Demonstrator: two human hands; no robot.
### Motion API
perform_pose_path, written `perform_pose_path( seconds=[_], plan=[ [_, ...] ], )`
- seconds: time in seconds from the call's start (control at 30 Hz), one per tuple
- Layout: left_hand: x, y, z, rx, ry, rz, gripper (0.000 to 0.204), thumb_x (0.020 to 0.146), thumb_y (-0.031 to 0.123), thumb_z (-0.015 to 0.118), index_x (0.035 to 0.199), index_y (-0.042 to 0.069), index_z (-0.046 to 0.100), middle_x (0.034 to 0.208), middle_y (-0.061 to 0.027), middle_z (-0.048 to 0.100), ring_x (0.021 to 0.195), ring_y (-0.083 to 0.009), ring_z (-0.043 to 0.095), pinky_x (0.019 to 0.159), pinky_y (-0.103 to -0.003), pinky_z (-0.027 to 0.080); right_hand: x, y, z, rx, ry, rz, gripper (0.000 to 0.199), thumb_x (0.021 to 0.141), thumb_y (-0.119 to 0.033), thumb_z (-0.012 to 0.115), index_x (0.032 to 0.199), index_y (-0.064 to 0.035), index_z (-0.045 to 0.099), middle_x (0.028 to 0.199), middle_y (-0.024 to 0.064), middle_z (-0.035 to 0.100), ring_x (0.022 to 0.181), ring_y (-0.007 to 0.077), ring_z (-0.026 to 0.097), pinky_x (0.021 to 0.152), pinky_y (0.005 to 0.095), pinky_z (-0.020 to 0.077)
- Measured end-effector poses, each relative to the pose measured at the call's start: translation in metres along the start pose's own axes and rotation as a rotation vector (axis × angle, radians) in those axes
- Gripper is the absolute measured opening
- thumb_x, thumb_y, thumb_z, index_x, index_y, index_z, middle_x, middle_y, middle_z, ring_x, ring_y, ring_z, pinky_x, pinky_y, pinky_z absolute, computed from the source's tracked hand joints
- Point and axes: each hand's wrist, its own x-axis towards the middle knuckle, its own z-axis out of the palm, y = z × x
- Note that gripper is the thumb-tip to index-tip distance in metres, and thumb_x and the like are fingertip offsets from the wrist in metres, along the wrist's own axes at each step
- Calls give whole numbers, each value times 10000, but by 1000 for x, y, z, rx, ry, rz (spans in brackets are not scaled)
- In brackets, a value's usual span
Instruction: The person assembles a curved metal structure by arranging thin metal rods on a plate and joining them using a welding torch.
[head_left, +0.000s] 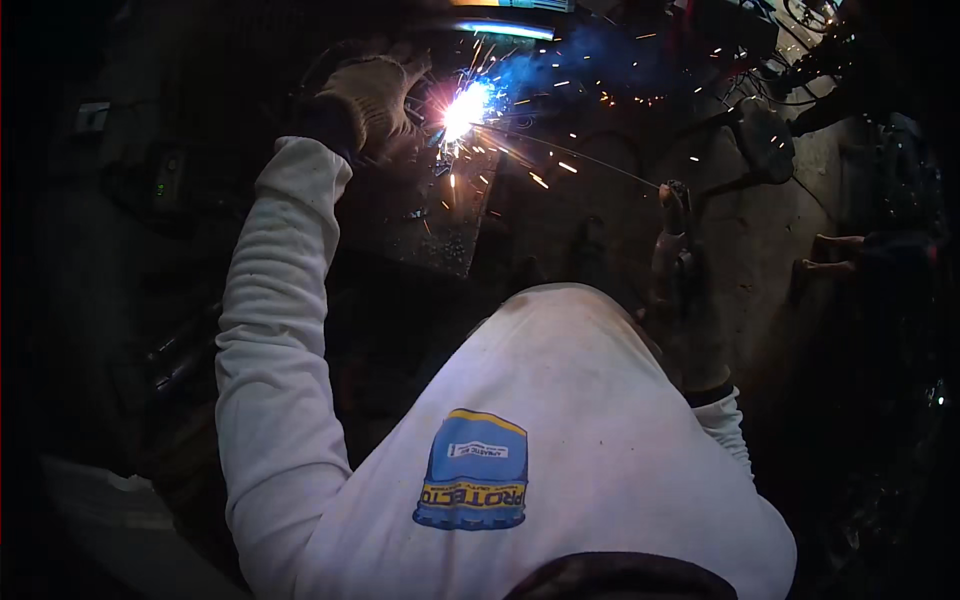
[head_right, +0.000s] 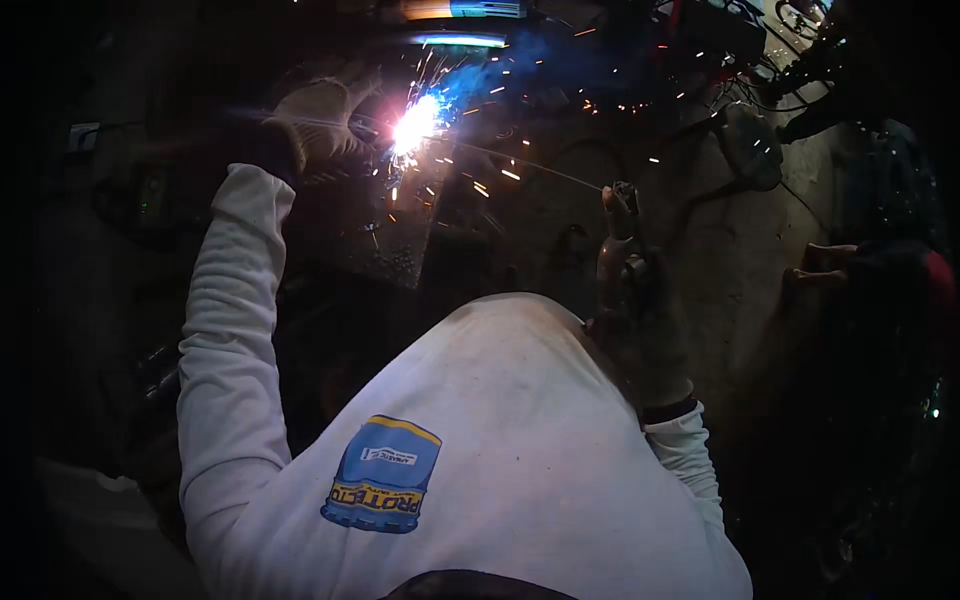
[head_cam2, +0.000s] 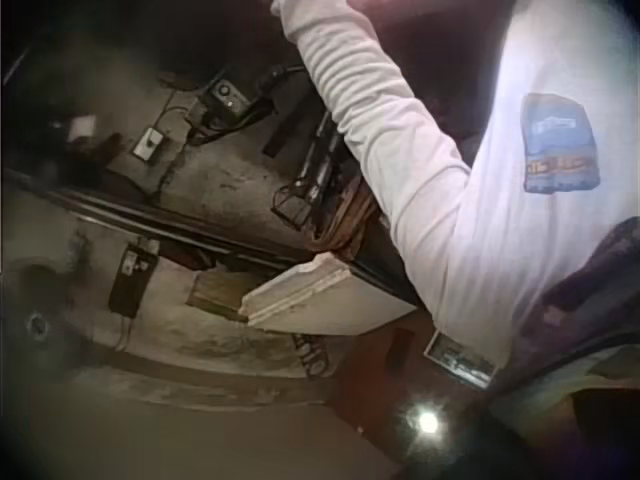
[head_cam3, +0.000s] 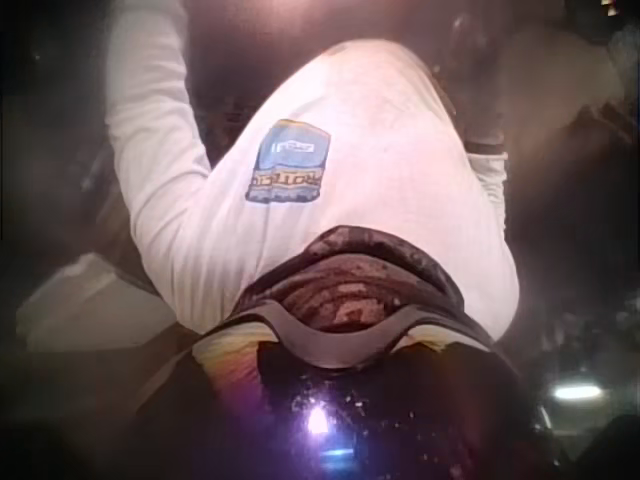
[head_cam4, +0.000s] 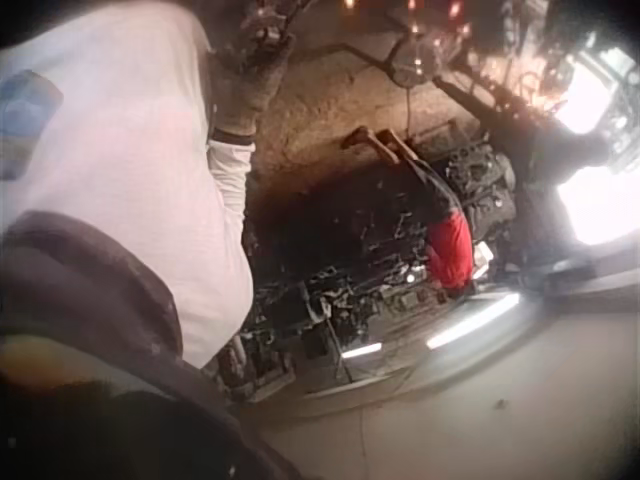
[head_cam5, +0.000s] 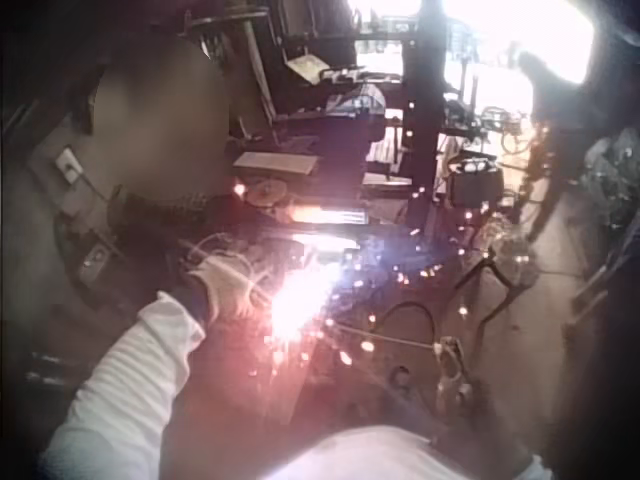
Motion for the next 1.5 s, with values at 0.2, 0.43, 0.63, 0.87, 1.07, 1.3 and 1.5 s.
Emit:
perform_pose_path(
  seconds=[0.2,0.43,0.63,0.87,1.07,1.3,1.5],
  plan=[
    [2,8,-13,-29,-80,-33,999,840,655,761,1576,86,397,1484,-241,537,1364,-415,541,1111,-494,479,-6,3,14,1491,110,618,846,830,-24,796,1571,-42,388,1270,94,623,1135,204,625,976,350,519],
    [-5,10,-18,-27,-100,-50,991,812,689,764,1532,86,449,1401,-254,604,1296,-428,592,1058,-509,507,-15,14,7,977,122,287,898,748,-159,876,1519,-28,433,1246,97,606,1144,231,613,993,387,501],
    [-7,18,-28,-151,6,-23,1024,762,666,808,1539,103,450,1539,-246,490,1337,-455,554,1075,-537,493,-18,4,25,1489,173,664,847,794,-20,806,1536,-37,398,1315,107,566,1225,224,595,987,355,531],
    [-5,31,-53,-12,-231,-158,1206,703,543,883,1669,156,275,1727,-163,256,1617,-382,140,1285,-513,287,-10,1,-5,966,159,567,1012,701,-113,901,1552,-10,362,1171,104,650,1056,294,697,951,393,593],
    [-6,31,-50,-17,-219,-160,1210,706,526,896,1668,148,268,1725,-156,259,1609,-405,154,1288,-534,279,-9,6,-6,853,-8,678,1132,618,-176,949,1564,7,354,1269,203,670,1161,341,703,988,426,591],
    [-9,35,-52,-2,-229,-185,1208,707,534,910,1663,151,279,1723,-146,262,1606,-406,162,1285,-532,289,-9,8,0,899,-14,678,1167,603,-210,959,1571,24,352,1305,232,659,1185,358,697,1006,435,584],
    [-7,33,-51,0,-218,-167,1184,720,519,904,1659,147,286,1716,-138,278,1600,-408,186,1278,-524,306,-6,8,-2,943,-30,677,1162,620,-210,961,1582,7,346,1312,236,654,1206,359,689,988,430,595]
  ],
)
